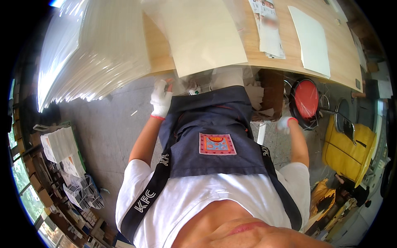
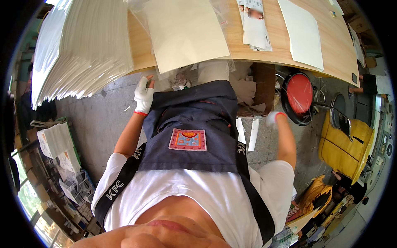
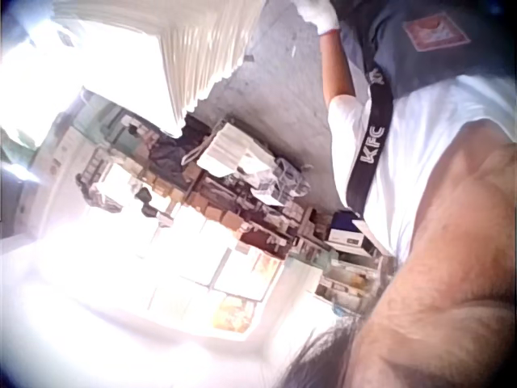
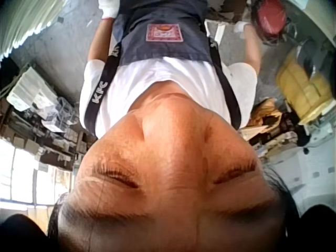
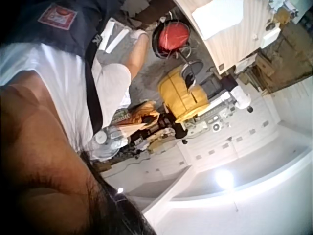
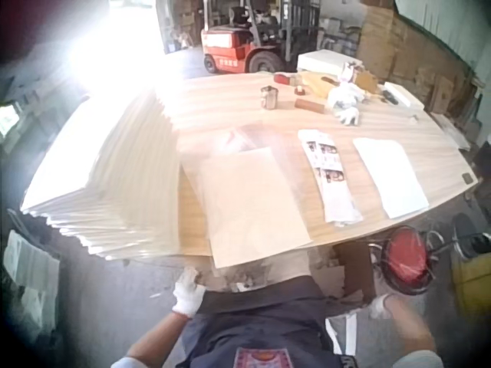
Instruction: The person repeatedly picks up a white rectangular document and a clear plastic sleeve from a table. They insert the document into the sleeve, smooth it out, and place the packaged item on a growing stack to the right. The process is repeated continuously for multiple items.
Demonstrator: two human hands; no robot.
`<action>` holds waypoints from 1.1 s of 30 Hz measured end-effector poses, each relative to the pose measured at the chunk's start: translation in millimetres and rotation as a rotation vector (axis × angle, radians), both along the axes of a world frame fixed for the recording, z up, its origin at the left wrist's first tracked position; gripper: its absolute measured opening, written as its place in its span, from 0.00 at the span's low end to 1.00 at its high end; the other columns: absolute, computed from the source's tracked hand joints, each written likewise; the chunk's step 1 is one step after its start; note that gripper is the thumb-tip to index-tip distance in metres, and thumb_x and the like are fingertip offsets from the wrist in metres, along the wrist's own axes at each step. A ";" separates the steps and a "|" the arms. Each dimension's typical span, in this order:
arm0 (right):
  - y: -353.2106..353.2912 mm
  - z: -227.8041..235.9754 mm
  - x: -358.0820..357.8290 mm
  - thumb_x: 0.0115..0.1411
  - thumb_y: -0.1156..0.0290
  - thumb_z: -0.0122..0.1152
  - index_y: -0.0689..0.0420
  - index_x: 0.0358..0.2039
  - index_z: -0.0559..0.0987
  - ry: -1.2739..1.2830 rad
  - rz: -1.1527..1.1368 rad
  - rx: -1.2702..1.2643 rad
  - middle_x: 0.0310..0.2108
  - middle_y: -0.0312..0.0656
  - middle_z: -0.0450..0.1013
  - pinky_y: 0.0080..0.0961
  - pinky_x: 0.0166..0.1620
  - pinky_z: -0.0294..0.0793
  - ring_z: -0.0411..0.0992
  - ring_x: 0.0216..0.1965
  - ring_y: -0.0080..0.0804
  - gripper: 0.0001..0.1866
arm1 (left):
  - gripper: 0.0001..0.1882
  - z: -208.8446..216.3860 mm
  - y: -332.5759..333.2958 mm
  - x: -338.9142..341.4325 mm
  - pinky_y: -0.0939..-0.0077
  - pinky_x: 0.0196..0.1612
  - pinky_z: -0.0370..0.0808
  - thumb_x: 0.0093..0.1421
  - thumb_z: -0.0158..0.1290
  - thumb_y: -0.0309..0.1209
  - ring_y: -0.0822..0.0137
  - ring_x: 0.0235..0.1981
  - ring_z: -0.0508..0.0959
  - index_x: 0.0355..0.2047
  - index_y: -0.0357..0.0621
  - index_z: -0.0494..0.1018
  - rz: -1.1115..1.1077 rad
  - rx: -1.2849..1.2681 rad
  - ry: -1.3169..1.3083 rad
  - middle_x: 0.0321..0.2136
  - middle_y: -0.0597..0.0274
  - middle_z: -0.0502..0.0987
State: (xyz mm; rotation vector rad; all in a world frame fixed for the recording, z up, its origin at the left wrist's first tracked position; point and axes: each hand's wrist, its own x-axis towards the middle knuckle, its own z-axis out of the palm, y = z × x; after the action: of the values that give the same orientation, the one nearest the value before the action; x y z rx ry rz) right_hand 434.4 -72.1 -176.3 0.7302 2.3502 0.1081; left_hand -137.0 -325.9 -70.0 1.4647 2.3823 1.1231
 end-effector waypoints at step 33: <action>1.7 157.0 -255.7 0.56 0.63 0.58 0.57 0.28 0.77 1.269 -0.890 -0.599 0.22 0.35 0.75 0.24 0.31 0.70 0.71 0.24 0.26 0.10 | 0.09 26.5 -48.5 12.5 0.74 0.26 0.69 0.56 0.54 0.28 0.69 0.22 0.74 0.36 0.38 0.71 -0.097 -0.339 -0.260 0.20 0.61 0.74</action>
State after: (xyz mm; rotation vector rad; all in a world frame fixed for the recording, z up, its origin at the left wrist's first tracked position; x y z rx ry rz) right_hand 178.7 -70.4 -19.2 1.7235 2.4977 -1.8011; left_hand -124.5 -374.5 -43.5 1.2237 2.1660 0.7834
